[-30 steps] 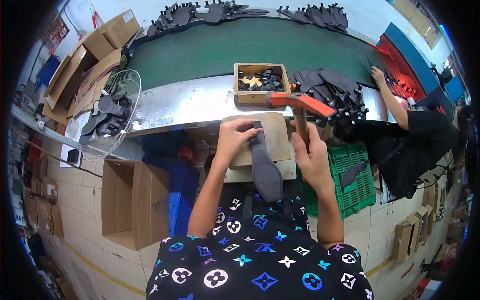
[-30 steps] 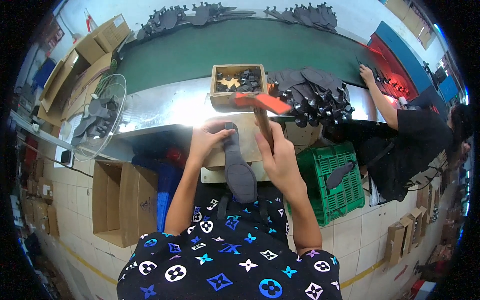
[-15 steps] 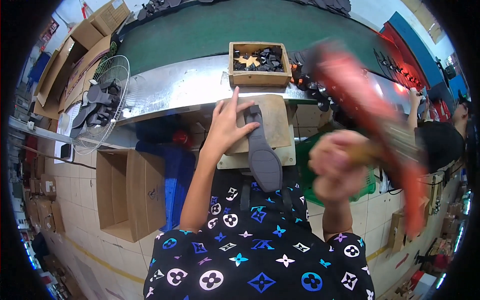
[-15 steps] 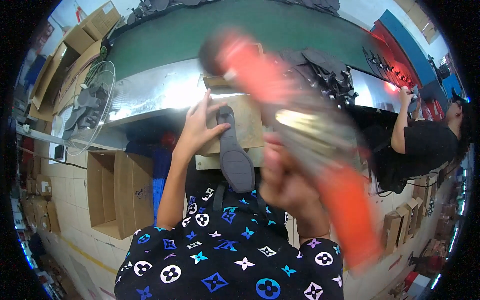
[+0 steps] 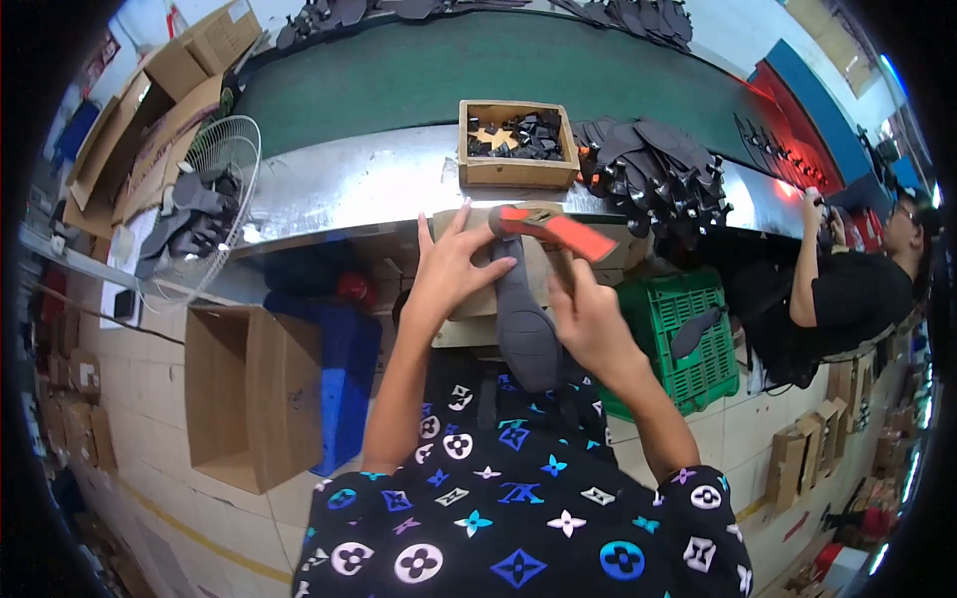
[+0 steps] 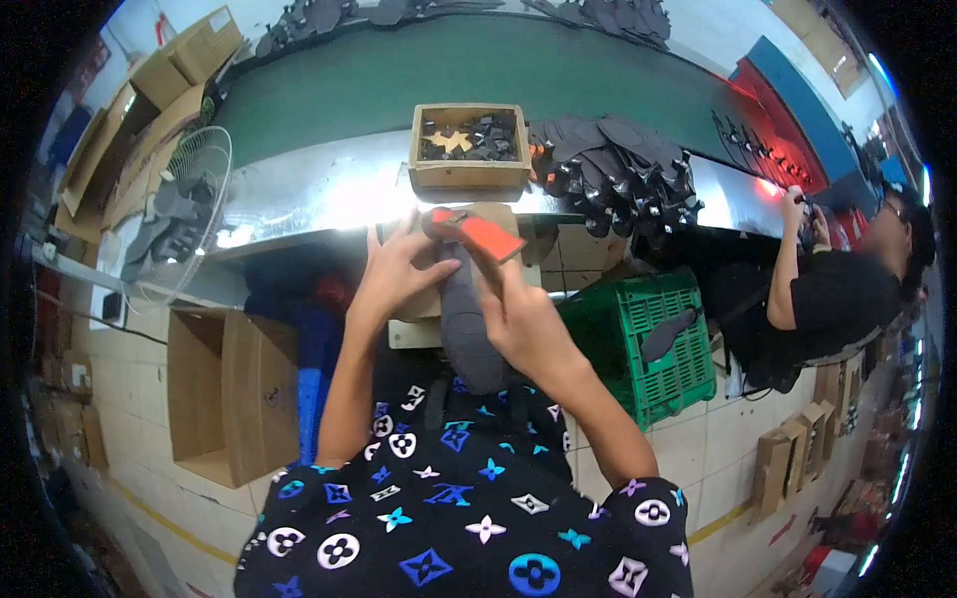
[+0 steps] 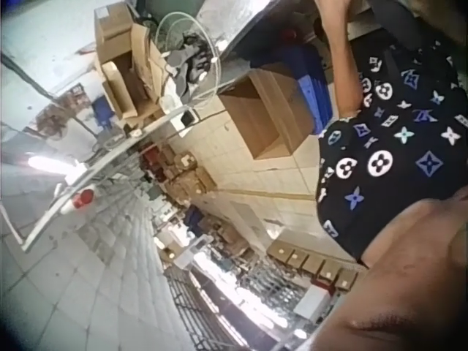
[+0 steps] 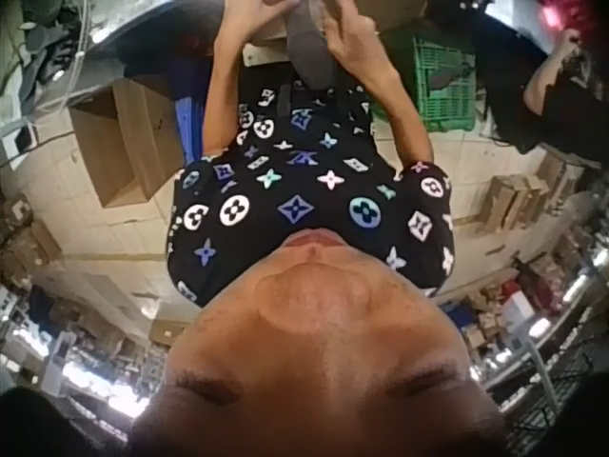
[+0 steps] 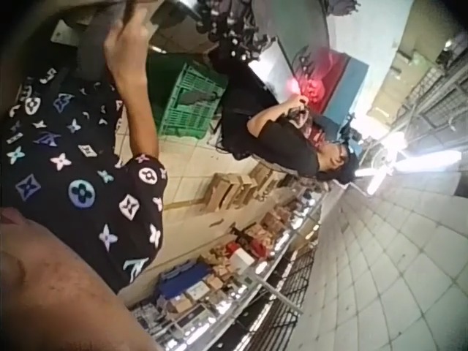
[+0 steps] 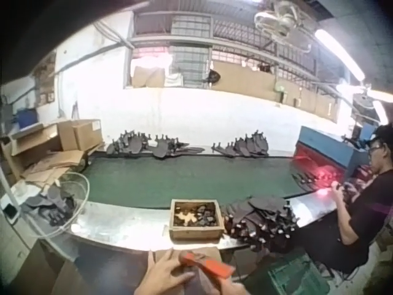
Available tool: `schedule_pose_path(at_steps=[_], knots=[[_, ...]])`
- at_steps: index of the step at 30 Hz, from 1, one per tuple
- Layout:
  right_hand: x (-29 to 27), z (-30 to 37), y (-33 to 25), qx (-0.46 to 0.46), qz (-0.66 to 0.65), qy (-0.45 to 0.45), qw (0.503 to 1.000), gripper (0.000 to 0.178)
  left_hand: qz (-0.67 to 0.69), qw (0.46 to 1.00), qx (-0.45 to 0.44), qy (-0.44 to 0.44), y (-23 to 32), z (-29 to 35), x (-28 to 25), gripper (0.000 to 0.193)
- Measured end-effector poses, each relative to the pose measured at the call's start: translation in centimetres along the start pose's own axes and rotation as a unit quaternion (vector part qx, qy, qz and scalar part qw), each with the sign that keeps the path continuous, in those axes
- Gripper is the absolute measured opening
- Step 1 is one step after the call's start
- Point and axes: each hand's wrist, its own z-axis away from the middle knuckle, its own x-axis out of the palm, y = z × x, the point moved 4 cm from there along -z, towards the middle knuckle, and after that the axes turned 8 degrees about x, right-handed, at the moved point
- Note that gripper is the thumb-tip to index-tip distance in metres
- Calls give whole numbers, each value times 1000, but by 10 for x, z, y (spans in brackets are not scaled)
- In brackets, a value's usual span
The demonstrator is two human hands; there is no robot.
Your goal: The recorder uses a hammer to attach components to shoe soles at a factory workstation.
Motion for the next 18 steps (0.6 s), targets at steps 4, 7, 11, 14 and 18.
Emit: schedule_pose_path(at_steps=[4, 7, 11, 14, 18], knots=[[-36, -9, -33, -39, 65, 25, 997, 18, 76, 984, 120, 108, 5, -11, -14, 28], [-34, -13, -21, -61, 35, 52, 996, 18, 238, 970, 40, 31, 36, 21, -25, 21], [-7, -35, 4, -112, 196, 17, 974, 21, 450, 891, 54, -29, 90, 50, -56, 16], [15, -40, 18, -114, 296, -57, 947, 23, 552, 826, 1, -110, 107, 63, -58, 19], [-9, -29, -16, -254, 124, -120, 952, 25, 619, 772, -5, -141, 115, 72, -58, 21]])
